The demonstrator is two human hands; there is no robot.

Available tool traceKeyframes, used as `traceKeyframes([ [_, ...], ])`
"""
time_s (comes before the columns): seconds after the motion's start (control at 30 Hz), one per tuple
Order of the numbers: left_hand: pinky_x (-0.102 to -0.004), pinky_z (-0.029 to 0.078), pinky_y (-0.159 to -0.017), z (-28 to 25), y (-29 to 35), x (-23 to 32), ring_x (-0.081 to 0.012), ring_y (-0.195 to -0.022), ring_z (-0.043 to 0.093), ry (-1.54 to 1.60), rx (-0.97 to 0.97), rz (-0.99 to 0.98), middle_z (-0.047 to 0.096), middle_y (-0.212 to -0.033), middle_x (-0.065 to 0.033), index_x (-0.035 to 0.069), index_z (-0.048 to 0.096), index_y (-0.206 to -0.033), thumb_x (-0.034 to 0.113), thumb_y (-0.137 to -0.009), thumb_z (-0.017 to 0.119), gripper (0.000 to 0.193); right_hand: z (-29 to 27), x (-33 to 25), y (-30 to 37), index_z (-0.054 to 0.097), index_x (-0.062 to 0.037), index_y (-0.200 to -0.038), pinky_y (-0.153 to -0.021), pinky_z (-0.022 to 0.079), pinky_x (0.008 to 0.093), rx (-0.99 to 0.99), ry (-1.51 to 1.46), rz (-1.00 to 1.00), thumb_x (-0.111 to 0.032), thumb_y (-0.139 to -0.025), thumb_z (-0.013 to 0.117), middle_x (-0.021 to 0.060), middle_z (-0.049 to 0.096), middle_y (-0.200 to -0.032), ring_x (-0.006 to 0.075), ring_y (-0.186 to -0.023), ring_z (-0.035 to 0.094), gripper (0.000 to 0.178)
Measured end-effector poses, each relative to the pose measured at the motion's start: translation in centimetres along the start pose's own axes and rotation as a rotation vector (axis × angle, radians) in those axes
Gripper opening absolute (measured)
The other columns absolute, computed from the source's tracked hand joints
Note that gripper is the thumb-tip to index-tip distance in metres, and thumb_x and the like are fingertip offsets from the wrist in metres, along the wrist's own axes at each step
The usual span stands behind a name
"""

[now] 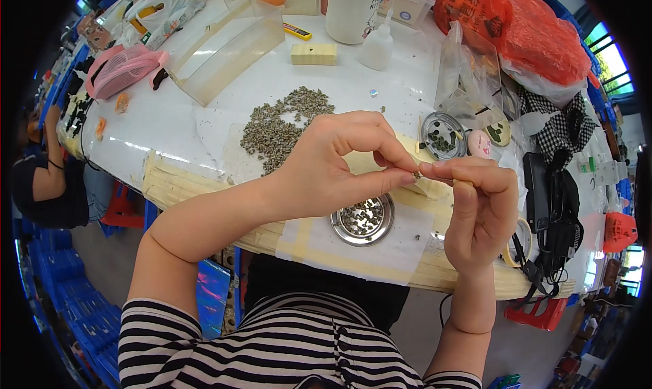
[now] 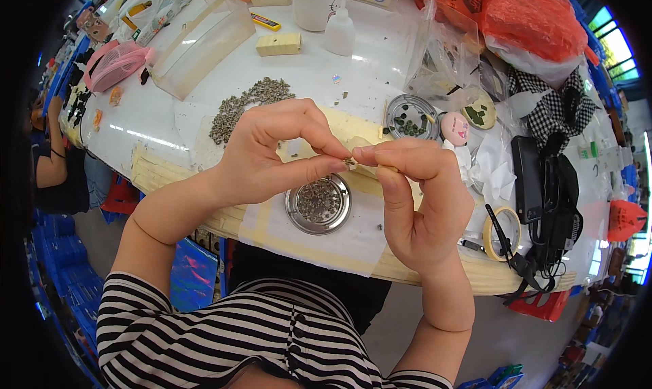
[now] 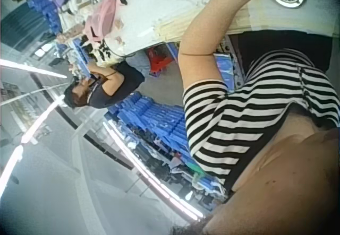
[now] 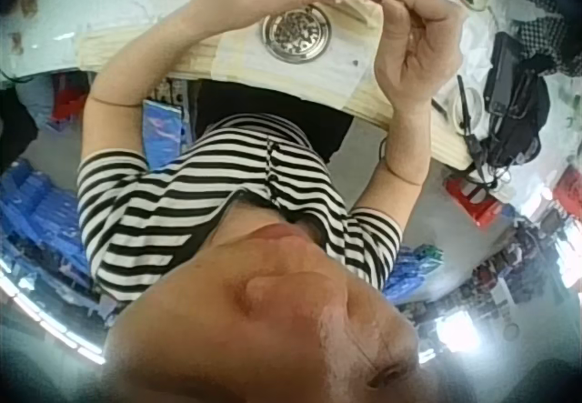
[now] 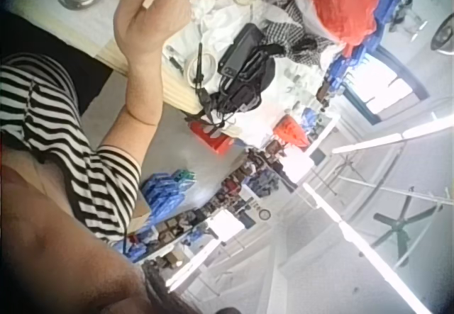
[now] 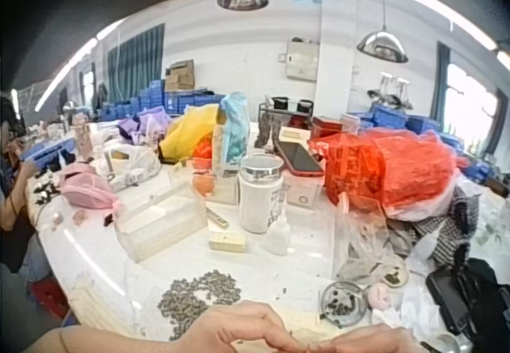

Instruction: The person places small silver-colored components onto a beige base using a thin wire, then picks up and positions a small green component.

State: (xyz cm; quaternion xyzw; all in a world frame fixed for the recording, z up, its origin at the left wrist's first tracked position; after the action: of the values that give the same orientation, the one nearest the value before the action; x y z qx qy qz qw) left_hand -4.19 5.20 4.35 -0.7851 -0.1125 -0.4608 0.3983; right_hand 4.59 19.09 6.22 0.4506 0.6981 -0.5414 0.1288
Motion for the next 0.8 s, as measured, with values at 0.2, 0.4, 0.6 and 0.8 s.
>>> traceKeyframes([
  [0.2, -0.0253, 0.047, -0.069, -0.1, 0.0, 0.1, -0.0126, -0.077, 0.062, -0.017, 0.003, 0.008, 0.069, -0.084, -0.0039, 0.005, 0.076, -0.093, 0.0, -0.079, 0.078, 0.014, -1.6, 1.2, -0.3, 0.06, 0.0015, -0.097, -0.071, 0.051, 0.0298, 0.132, 0.074, 0.174, -0.005, -0.098, 0.06, 0.0111, 0.068, -0.091, 0.0201, -0.081, 0.066, 0.006],
  [0.4, -0.0253, 0.047, -0.069, -0.2, 0.0, 0.2, -0.0127, -0.077, 0.062, -0.012, 0.006, 0.01, 0.069, -0.084, -0.0038, 0.005, 0.076, -0.093, -0.001, -0.08, 0.077, 0.015, -0.5, 1.4, -1.4, 0.061, 0.0016, -0.091, -0.073, 0.048, 0.0365, -0.093, 0.486, 0.115, -0.001, -0.088, 0.066, 0.0131, 0.064, -0.087, 0.0311, -0.079, 0.061, 0.007],
  [0.6, -0.0256, 0.047, -0.069, -0.2, -0.1, 0.4, -0.0134, -0.077, 0.062, -0.032, 0.02, 0.048, 0.068, -0.083, -0.0035, 0.006, 0.076, -0.094, -0.001, -0.078, 0.078, 0.017, 0.0, 1.0, -1.4, 0.065, 0.0008, -0.093, -0.074, 0.047, 0.0373, -0.12, 0.53, 0.066, -0.004, -0.084, 0.071, 0.0116, 0.065, -0.089, 0.0307, -0.081, 0.06, 0.012],
  [0.8, -0.0286, 0.043, -0.067, -0.3, 0.3, 2.5, -0.0135, -0.072, 0.056, -0.177, 0.048, 0.31, 0.062, -0.081, 0.0008, 0.01, 0.078, -0.097, 0.002, -0.072, 0.084, 0.027, 0.1, -1.0, -1.6, 0.07, -0.0023, -0.089, -0.072, 0.047, 0.0334, -0.093, 0.329, -0.007, -0.006, -0.083, 0.074, 0.0087, 0.067, -0.087, 0.025, -0.079, 0.06, 0.009],
])
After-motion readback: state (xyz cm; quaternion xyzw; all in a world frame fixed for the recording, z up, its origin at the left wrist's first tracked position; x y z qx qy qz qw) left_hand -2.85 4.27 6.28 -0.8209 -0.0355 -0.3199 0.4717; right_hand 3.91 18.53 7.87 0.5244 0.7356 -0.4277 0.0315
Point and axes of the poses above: each hand's wrist, its own y-axis away from the middle knuckle, its own z-axis out of the palm, x = y × z, the point moved 8 cm from there along -y, towards the middle knuckle
